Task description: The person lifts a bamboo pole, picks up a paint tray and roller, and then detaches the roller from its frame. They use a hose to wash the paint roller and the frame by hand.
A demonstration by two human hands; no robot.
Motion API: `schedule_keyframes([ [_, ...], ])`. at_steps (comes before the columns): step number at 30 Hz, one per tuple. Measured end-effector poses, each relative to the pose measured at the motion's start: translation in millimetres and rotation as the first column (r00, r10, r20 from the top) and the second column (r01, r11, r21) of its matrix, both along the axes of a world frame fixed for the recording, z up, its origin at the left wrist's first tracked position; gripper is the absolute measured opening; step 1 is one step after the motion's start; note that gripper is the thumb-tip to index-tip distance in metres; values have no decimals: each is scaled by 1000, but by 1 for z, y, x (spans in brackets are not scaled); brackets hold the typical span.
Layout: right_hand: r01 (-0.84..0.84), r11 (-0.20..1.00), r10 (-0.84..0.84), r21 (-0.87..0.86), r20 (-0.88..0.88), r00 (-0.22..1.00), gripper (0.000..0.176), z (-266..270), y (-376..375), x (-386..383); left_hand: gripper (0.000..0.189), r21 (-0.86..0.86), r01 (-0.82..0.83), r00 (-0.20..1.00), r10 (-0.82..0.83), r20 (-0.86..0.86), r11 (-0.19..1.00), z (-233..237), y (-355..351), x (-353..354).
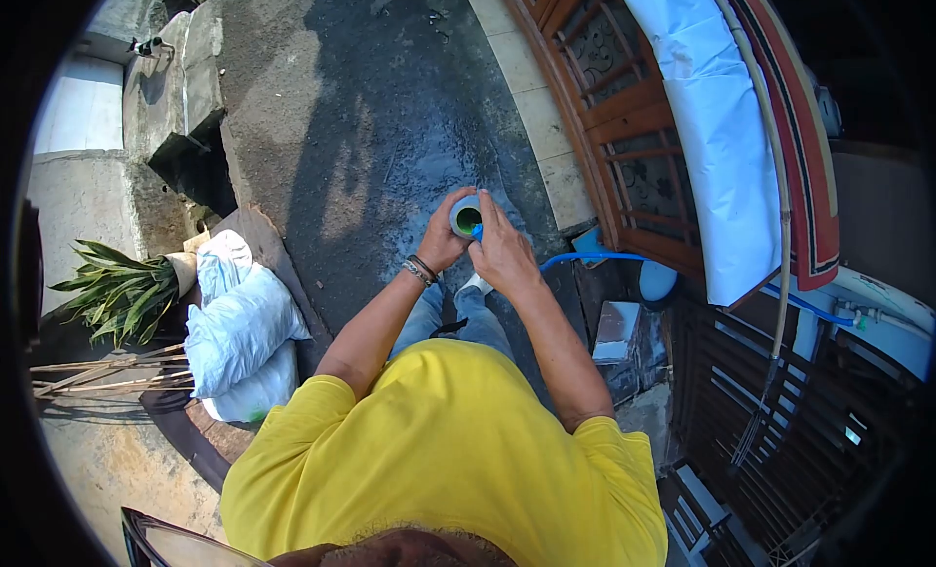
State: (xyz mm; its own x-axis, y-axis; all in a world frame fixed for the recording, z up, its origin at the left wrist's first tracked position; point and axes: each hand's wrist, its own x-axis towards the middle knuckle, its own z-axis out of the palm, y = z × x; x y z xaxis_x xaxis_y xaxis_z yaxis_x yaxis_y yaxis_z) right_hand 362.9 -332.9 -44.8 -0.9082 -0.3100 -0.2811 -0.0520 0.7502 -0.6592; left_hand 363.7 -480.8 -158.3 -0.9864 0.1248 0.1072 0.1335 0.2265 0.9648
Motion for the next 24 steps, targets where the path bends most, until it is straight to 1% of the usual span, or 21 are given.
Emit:
schedule_keyframes([
  [3, -39, 999, 40, 27, -15, 999, 79, -3, 1, 0, 69, 49, 6, 1000, -7, 23, 999, -4, 1, 0],
  [6, -45, 999, 45, -1, -24, 999, 79, -5, 1, 1, 68, 69, 2, 1000, -4, 25, 998, 0, 3, 0],
  [9, -34, 999, 25, -34, -238, 971, 80, -6, -2, 2, 69, 43, 5, 999, -6, 33, 999, 3, 3, -1],
  [12, 38, 998, -52, -46, -347, 936, 76, 6, -2, 5, 70, -10, -89, 995, 89, 49, 996, -8, 4, -5],
  [15, 53, 993, -91, -101, -420, 903, 65, 4, 8, 7, 68, -115, -140, 987, 130, -94, 983, -1, -5, -11],
  [19, -57, 992, 7, -113, -401, 916, 51, 7, 18, 4, 63, -238, -203, 969, 160, -190, 950, 12, -15, -19],
  [22, -180, 978, 142, -104, -301, 943, 52, 11, 18, -2, 63, -280, -203, 966, 144, -215, 938, 16, -23, -27],
  [24, -195, 978, 165, -69, -308, 937, 54, 11, 17, -9, 64, -303, -190, 971, 132, -201, 934, 17, -27, -31],
])
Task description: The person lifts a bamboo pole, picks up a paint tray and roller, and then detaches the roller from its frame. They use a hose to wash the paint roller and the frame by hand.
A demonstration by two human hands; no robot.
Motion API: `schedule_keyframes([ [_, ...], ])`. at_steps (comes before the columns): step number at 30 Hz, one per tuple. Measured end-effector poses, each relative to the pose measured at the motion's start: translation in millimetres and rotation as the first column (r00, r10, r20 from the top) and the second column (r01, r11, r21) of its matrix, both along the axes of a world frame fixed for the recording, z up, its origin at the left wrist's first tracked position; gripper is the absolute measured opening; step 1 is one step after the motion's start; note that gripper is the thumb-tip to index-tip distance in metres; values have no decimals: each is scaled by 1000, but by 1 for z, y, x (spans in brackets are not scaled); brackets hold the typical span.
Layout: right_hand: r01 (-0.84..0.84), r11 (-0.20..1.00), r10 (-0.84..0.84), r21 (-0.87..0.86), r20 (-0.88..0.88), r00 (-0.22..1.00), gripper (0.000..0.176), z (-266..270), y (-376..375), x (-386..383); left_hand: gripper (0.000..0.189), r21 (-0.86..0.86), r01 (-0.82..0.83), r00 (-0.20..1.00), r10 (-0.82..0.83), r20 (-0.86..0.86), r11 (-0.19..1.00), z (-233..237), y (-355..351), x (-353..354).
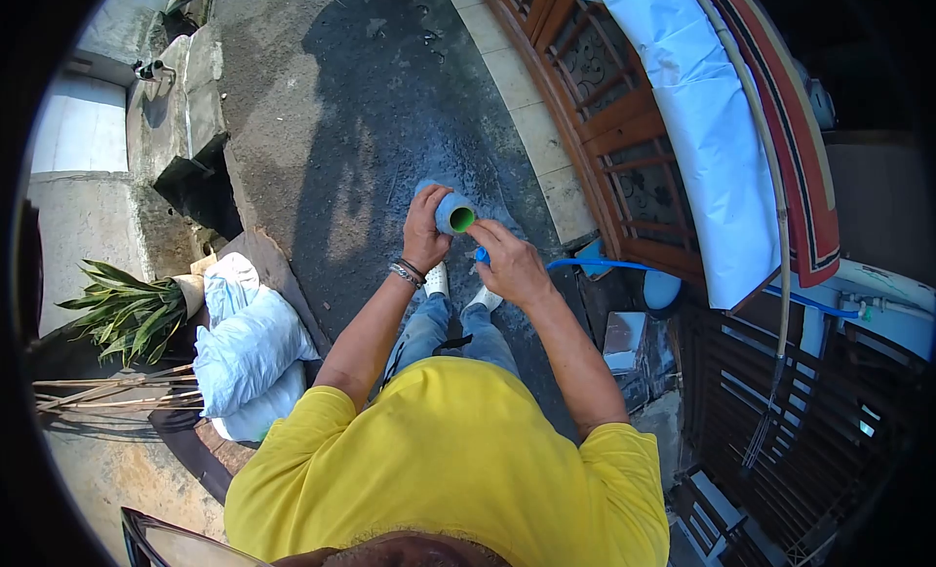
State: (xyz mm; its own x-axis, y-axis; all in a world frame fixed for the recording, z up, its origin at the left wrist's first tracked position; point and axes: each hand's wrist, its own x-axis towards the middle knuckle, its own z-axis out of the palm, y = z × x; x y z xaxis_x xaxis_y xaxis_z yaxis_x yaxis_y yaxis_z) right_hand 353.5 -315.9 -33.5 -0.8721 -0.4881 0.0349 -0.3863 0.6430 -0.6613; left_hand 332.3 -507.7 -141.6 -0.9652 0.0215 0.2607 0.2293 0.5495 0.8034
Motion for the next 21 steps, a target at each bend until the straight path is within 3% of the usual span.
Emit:
schedule_keyframes([
  [4, -74, 997, 74, 31, -1, 997, 51, 6, -6, -9, 67, -88, 59, 998, -57, 32, 994, 3, -4, -1],
  [7, -117, 981, 76, 157, 244, 967, 39, -16, -11, -20, 69, -212, 116, 993, -112, 30, 970, 11, -1, 2],
  [12, -69, 996, 55, 64, 193, 980, 28, -51, -14, -31, 66, -227, 49, 999, -45, 21, 973, 11, -2, 0],
  [17, 69, 995, -69, 73, -1, 998, 27, -43, -26, -32, 60, -120, 110, 989, -97, 110, 987, 17, 1, -10],
  [21, 62, 996, -62, 70, -12, 998, 25, -29, -28, -26, 55, -107, 146, 988, -138, 75, 984, 26, -2, -14],
])
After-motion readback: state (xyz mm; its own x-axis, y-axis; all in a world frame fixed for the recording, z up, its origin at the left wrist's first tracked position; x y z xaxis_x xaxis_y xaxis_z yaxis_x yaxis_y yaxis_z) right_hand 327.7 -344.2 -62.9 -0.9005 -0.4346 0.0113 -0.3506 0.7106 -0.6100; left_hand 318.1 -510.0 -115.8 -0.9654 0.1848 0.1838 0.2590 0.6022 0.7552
